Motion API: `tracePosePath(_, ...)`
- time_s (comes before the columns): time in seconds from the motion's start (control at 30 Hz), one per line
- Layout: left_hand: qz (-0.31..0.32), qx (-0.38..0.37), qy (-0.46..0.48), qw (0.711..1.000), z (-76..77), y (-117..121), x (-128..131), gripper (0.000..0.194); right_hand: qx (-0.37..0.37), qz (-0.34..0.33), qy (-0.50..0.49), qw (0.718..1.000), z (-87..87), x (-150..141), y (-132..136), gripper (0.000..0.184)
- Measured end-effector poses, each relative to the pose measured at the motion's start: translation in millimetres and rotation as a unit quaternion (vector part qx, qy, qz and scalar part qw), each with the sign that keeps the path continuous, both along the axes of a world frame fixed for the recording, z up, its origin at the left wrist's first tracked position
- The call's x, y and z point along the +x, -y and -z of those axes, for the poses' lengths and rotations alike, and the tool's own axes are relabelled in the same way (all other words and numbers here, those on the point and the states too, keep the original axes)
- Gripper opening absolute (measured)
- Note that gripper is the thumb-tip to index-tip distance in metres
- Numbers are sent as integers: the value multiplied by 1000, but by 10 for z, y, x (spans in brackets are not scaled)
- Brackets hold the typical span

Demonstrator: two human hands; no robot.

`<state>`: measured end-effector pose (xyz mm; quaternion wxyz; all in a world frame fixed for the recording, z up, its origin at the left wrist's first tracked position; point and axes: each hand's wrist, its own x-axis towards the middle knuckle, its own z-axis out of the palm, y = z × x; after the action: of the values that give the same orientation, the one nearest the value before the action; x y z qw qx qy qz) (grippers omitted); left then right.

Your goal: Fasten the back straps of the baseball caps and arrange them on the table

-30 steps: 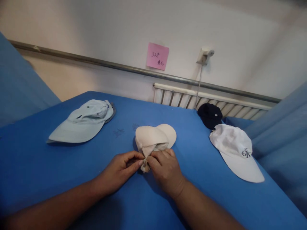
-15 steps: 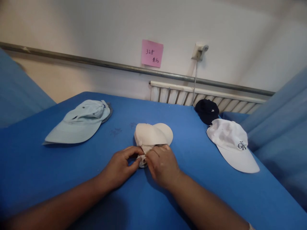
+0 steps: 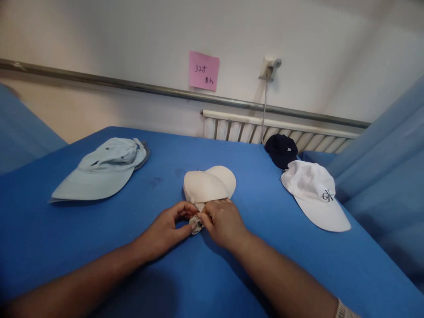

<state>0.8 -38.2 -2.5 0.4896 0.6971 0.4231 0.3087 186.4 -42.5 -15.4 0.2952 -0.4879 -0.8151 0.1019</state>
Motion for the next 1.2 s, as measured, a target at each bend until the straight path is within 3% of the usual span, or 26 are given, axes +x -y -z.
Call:
tracePosePath(0.17,-17,90,-112,989,-40,44,32,20,-28,23,-44,998,-2,-26,-4,18)
tracePosePath(0.27,-38,97,-107,989,-32,45,47,22,-33,23,-63,997,-8,-38,11,18)
tracePosePath(0.63,-41,-83,39,995,-42,-10,22,33,49,-23,-125,991,100,-33,-23,17)
tracePosePath(1.0,-58,-44,-2,997,-40,-13,9,23,66,-15,-147,987,103,-59,-13,17)
tracePosePath(1.2,-55,-73,18,996,-34,-10,29,21,78,-29,-138,987,128,-74,-25,15)
